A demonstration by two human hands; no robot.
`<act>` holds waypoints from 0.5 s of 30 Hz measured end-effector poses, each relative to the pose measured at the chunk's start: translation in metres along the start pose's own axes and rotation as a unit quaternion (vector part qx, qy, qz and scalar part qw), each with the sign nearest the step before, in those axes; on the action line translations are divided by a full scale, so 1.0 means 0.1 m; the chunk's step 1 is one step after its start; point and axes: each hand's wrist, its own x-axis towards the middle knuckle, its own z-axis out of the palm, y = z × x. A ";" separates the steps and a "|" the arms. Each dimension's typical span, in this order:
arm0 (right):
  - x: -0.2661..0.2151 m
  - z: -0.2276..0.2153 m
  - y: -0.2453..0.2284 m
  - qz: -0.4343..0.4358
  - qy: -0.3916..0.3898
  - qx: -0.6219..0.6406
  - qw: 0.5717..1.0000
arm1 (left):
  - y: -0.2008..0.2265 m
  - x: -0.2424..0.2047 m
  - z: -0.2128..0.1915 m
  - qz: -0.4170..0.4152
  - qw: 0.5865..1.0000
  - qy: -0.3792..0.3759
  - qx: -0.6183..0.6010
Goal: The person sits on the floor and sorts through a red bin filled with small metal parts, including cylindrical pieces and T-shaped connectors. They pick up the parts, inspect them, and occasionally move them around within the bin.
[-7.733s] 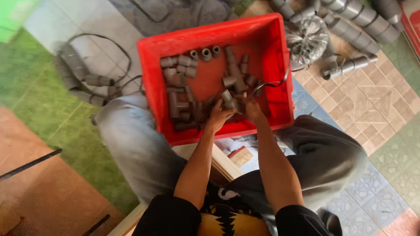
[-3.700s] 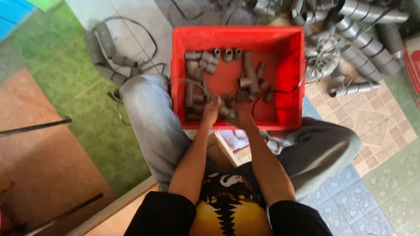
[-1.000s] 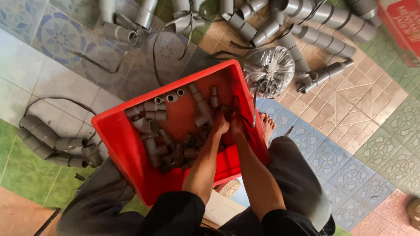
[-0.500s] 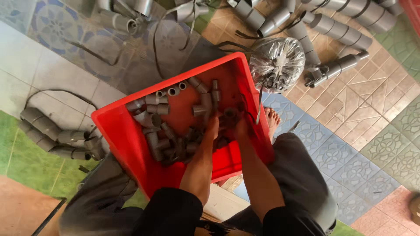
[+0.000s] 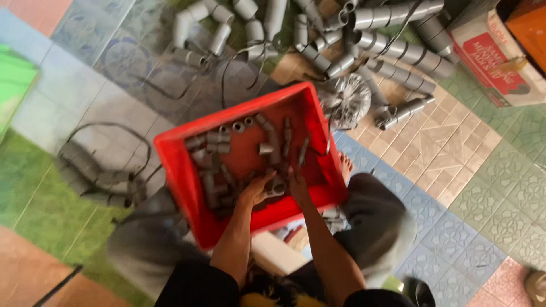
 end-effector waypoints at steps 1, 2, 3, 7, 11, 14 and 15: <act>-0.09 0.04 0.00 -0.070 -0.006 -0.065 0.995 | -0.05 -0.07 -0.03 0.017 0.999 0.008 -0.046; -0.18 0.08 0.00 -0.140 -0.013 -0.129 0.982 | -0.11 -0.14 -0.05 0.034 0.995 0.016 -0.092; -0.22 0.13 0.03 -0.149 -0.016 -0.132 0.980 | -0.14 -0.19 -0.05 0.044 0.994 0.016 -0.094; -0.48 0.24 0.10 -0.230 -0.016 -0.196 0.953 | -0.28 -0.28 -0.10 0.061 0.982 0.071 -0.166; -0.66 0.27 0.06 -0.262 -0.010 -0.243 0.934 | -0.27 -0.57 0.05 0.096 0.985 0.090 -0.114; -0.65 0.33 0.01 -0.261 0.007 -0.317 0.912 | -0.11 -1.20 0.19 0.148 0.981 0.072 -0.102; -0.69 0.33 -0.01 -0.262 0.007 -0.317 0.911 | -0.14 -1.09 0.07 0.149 0.981 0.072 -0.102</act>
